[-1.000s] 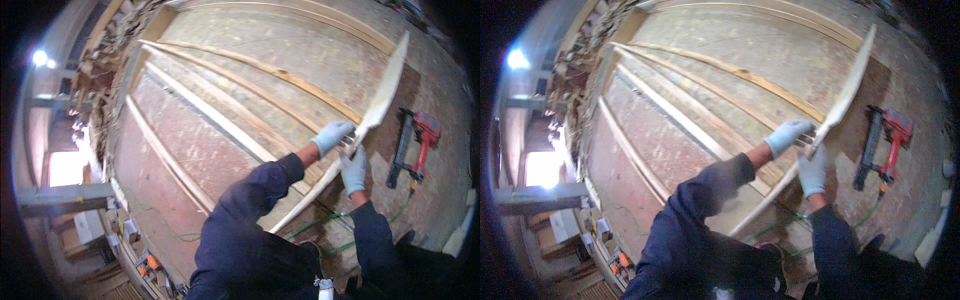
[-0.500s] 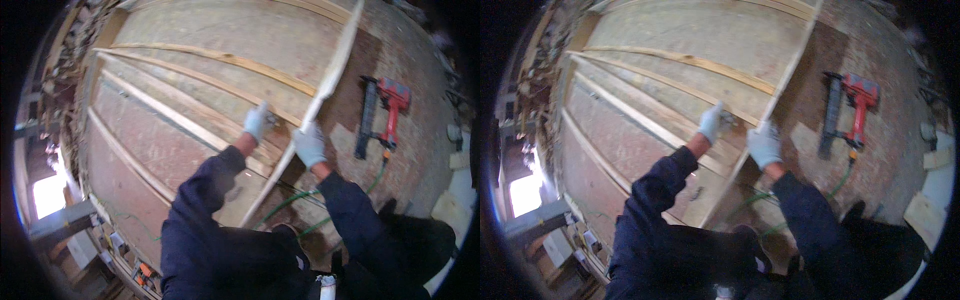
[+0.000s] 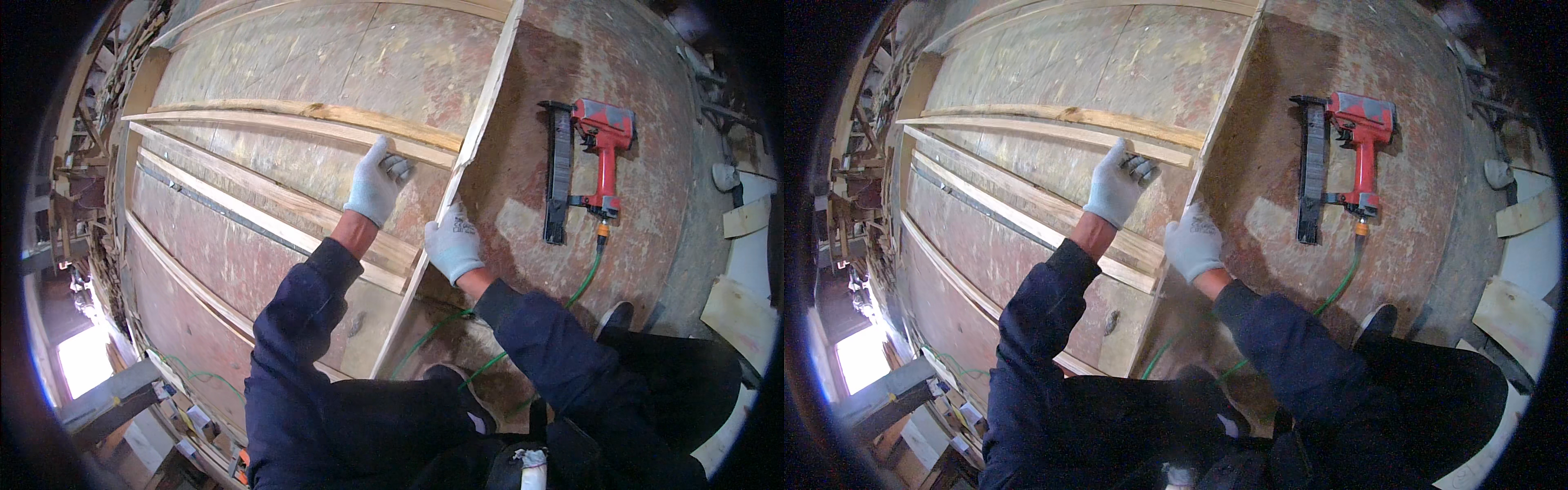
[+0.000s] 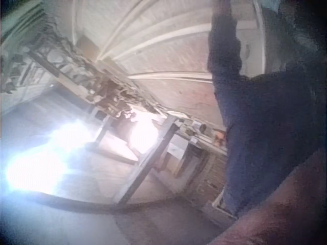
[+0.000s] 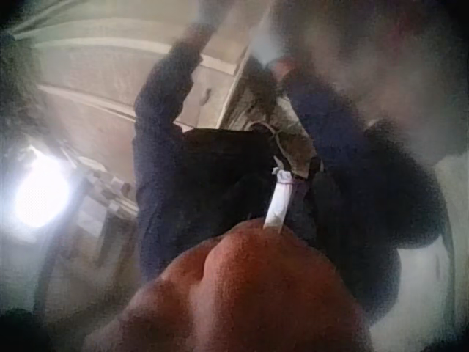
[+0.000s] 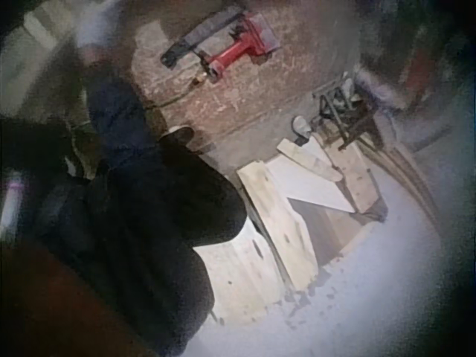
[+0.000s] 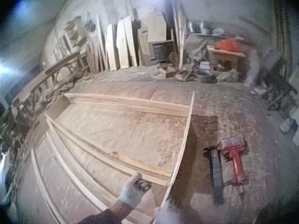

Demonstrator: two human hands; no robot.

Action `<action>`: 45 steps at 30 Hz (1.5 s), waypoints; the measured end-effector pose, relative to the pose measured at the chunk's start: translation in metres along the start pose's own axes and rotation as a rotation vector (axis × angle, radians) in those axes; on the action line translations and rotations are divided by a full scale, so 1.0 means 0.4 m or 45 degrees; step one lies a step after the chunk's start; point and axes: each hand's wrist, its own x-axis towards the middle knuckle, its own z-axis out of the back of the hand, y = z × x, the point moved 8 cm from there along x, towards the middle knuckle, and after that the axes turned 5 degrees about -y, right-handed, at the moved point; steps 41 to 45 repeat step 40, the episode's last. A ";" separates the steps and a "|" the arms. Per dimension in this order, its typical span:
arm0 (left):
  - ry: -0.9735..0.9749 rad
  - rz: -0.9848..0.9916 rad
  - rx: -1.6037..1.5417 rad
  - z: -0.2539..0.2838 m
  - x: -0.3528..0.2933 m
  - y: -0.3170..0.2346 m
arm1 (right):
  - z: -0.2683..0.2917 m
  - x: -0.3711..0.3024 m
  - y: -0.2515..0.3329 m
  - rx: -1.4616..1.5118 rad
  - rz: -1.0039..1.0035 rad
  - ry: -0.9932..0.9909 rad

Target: The person assembles a wooden frame on the floor by positioning thin wooden strips and securing them with a pneumatic nail gun. They also measure a wooden piece with a metal ruler and clamp before continuing to nail additional strips into place.

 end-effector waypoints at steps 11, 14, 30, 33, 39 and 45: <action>0.014 0.075 -0.007 -0.066 -0.128 0.005 | -0.070 -0.092 0.002 -0.086 0.097 0.017; 0.007 0.093 -0.030 -0.074 -0.154 -0.001 | -0.072 -0.110 0.013 -0.156 0.199 0.000; 0.111 0.154 -0.181 -0.117 -0.229 -0.003 | -0.124 -0.120 0.002 -0.184 0.053 0.263; 0.117 0.147 -0.182 -0.122 -0.232 0.000 | -0.113 -0.123 0.006 -0.231 0.052 0.204; 0.315 0.198 -0.206 -0.127 -0.223 0.037 | -0.113 -0.118 -0.001 -0.166 0.031 0.162; 0.322 0.208 -0.213 -0.121 -0.219 0.045 | -0.113 -0.120 -0.006 -0.160 0.021 0.162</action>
